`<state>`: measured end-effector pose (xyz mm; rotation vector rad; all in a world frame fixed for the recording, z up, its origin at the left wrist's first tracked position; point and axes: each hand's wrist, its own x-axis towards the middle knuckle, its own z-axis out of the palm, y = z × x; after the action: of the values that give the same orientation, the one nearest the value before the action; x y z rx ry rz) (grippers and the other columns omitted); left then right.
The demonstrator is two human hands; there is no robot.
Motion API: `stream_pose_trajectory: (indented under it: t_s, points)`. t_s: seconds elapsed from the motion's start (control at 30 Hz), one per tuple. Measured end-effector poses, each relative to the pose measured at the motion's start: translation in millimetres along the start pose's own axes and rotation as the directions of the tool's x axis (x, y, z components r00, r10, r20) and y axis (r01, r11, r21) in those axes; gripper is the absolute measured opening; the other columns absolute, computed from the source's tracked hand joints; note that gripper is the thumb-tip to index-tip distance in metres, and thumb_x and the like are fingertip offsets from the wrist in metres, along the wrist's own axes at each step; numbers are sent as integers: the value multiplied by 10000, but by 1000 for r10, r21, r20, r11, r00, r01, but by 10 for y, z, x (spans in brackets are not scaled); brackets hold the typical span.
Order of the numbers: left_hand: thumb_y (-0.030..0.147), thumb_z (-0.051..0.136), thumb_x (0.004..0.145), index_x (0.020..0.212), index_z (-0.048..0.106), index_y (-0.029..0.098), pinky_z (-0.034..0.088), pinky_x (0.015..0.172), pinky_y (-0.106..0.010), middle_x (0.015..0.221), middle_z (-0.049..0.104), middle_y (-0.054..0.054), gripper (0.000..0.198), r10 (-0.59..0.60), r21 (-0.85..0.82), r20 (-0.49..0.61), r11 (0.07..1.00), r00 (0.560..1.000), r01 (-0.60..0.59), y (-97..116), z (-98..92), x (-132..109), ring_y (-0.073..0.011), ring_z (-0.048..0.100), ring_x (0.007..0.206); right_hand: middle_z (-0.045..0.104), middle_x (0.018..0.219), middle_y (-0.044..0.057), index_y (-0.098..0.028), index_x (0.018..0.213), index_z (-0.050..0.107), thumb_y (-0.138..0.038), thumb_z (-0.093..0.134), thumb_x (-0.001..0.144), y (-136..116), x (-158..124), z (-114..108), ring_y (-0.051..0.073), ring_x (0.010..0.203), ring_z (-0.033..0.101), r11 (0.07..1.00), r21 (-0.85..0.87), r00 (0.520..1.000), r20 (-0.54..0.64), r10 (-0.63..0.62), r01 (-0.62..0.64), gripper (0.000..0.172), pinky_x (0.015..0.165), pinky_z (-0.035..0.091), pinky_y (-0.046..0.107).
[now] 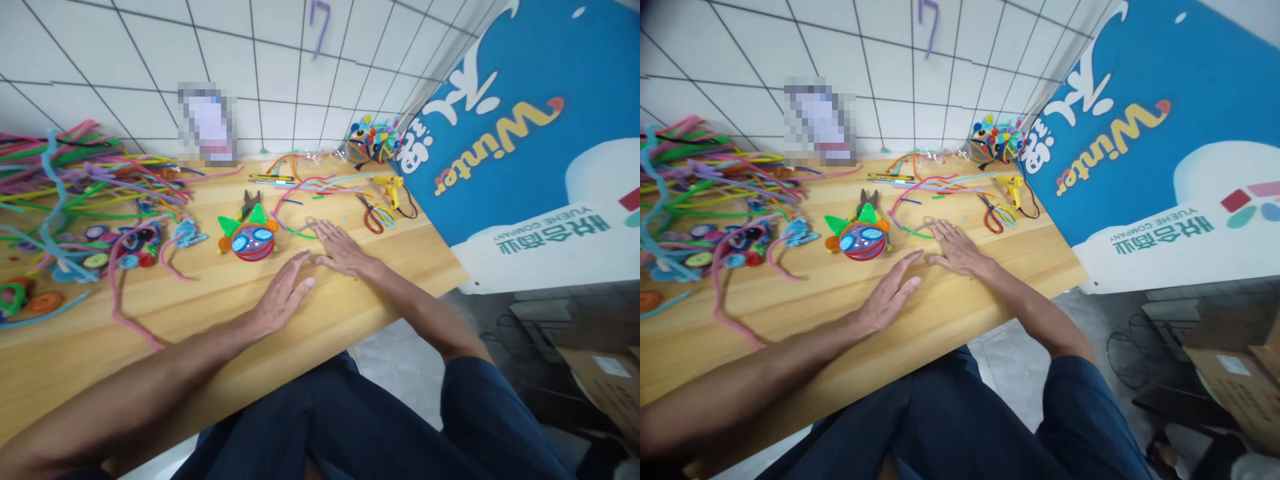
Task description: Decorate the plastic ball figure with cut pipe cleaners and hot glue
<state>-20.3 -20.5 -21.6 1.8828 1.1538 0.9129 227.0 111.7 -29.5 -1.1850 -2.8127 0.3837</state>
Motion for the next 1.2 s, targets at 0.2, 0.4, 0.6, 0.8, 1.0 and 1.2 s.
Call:
stream_pose_trajectory:
  t_s: [0.2, 0.4, 0.6, 0.8, 1.0, 1.2]
  points:
    - [524, 424, 1102, 1594, 420, 180, 347, 1324, -566, 1675, 472, -175, 600, -8, 0, 11, 1000, 1000, 9, 3, -23, -18, -306, 445, 1574, 243, 1764, 268, -8, 1684, 253, -771, 302, 1022, 592, 193, -254, 376, 1670, 202, 971, -63, 973, -34, 229, -230, 1011, 1360, 186, 589]
    - [504, 447, 1099, 1576, 447, 180, 377, 1306, -573, 1639, 517, -179, 576, 23, 11, 2, 1000, 1000, -23, -4, 8, 5, -313, 481, 1548, 187, 1791, 226, -72, 1721, 166, -798, 356, 998, 349, -130, -79, 370, 1681, 158, 994, -22, 994, -18, 104, -104, 1042, 1359, 203, 595]
    - [489, 455, 1102, 1568, 448, 179, 386, 1302, -569, 1626, 532, -174, 560, 45, 24, -3, 999, 999, -45, -13, 19, 10, -301, 498, 1535, 161, 1803, 202, -86, 1727, 154, -777, 360, 1010, -5, 104, -61, 334, 1691, 124, 1000, 7, 1000, -7, 15, -15, 1017, 1372, 163, 555]
    - [500, 451, 1097, 1558, 463, 190, 397, 1295, -573, 1631, 527, -170, 556, 28, 49, -16, 998, 999, -27, -27, 25, -3, -310, 495, 1539, 303, 1727, 313, 37, 1655, 304, -788, 279, 1006, 399, 132, -324, 416, 1655, 233, 919, -76, 921, -84, 381, -387, 1050, 1353, 130, 626]
    - [491, 437, 1106, 1535, 486, 218, 424, 1284, -556, 1609, 558, -144, 511, 49, 60, 1, 997, 999, -49, -1, 13, 12, -290, 525, 1516, 204, 1783, 237, -40, 1701, 234, -748, 310, 1029, 52, 111, -139, 328, 1682, 181, 990, -20, 990, -17, 137, -137, 979, 1363, 194, 539]
    - [479, 448, 1109, 1497, 523, 208, 442, 1269, -565, 1585, 580, -150, 479, 57, 63, 5, 996, 998, -57, -10, -11, 0, -291, 549, 1493, 253, 1775, 212, -71, 1691, 286, -695, 334, 1052, 112, 243, -195, 320, 1675, 214, 993, -37, 994, 8, 110, -109, 894, 1369, 183, 532]
